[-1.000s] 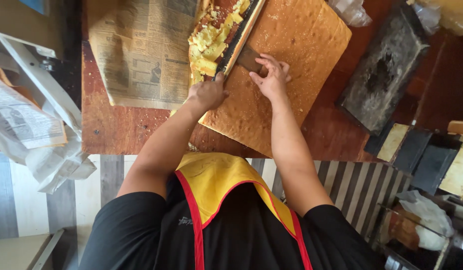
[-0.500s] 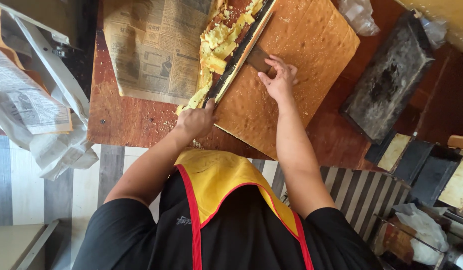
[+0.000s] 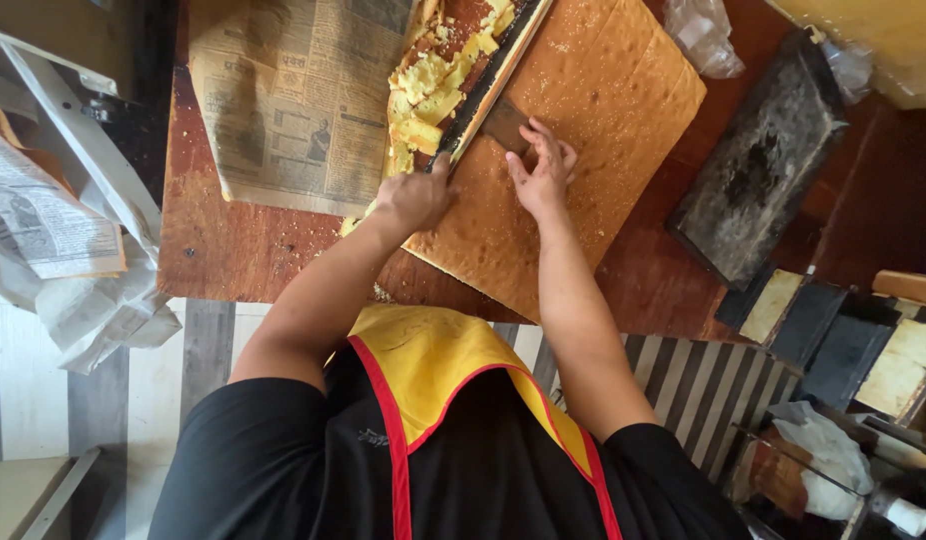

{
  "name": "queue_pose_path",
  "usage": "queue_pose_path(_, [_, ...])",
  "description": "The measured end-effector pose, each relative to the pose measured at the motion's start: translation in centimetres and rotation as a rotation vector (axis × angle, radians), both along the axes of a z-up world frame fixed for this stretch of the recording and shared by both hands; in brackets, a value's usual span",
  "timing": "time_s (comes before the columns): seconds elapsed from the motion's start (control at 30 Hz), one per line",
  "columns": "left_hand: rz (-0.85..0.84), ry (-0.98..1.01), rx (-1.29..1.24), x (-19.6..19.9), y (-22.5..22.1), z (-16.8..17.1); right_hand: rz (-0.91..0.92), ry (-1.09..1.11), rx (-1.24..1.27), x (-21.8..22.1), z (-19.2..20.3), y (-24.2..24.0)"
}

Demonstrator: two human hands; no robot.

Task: The person trims the crusty edge off a large baked sponge cake sheet on a wooden work table using a long serrated knife, then uses a small rectangular board as a spacing guide to cut the sheet into a grid of square pieces, rotating and repositioning the cake between cuts.

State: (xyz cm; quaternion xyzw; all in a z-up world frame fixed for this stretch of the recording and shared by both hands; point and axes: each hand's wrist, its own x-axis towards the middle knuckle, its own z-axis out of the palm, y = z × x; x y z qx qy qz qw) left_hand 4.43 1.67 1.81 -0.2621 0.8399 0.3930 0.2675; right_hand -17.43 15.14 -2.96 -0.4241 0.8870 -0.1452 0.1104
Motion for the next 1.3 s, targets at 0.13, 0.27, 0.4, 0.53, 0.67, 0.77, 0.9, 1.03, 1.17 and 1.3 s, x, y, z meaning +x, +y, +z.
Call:
queue_pose_path(0.13, [0.058, 0.038, -0.003, -2.6, -0.9, -1.4, 0.034, 0.043, -0.004, 0.5, -0.4, 0.4])
queue_pose_path(0.27, [0.107, 0.110, -0.027, -3.4, -0.8, -2.8, 0.029, 0.066, 0.187, 1.7, 0.3, 0.0])
queue_pose_path(0.4, [0.044, 0.060, -0.047, -0.8, 0.6, -1.6, 0.044, 0.128, 0.297, 1.7, -0.7, -0.2])
queue_pose_path(0.53, [0.042, -0.029, 0.022, 3.7, 2.2, 0.5, 0.051, 0.186, 0.344, 1.5, -1.4, 0.1])
queue_pose_path(0.67, [-0.020, 0.005, -0.079, 6.9, 4.5, -2.9, 0.037, 0.185, 0.348, 2.1, -0.5, -0.4])
queue_pose_path(0.77, [0.026, 0.045, -0.094, 6.4, 4.4, -3.5, 0.028, 0.189, 0.346, 1.4, -1.8, -0.1])
queue_pose_path(0.9, [-0.034, -0.121, -0.038, 5.2, 3.5, -0.7, 0.047, 0.203, 0.324, 1.6, -1.4, -0.1])
queue_pose_path(1.03, [-0.016, 0.025, -0.088, 5.4, 3.7, 0.7, 0.032, 0.184, 0.321, 2.3, -0.4, -0.1])
queue_pose_path(1.17, [0.050, -0.015, 0.003, 5.9, 4.2, -0.9, 0.033, 0.183, 0.306, 2.1, -1.3, -0.1])
queue_pose_path(1.3, [0.132, 0.019, 0.022, 6.1, 3.9, -1.3, 0.030, 0.202, 0.299, 2.4, -0.9, -0.1])
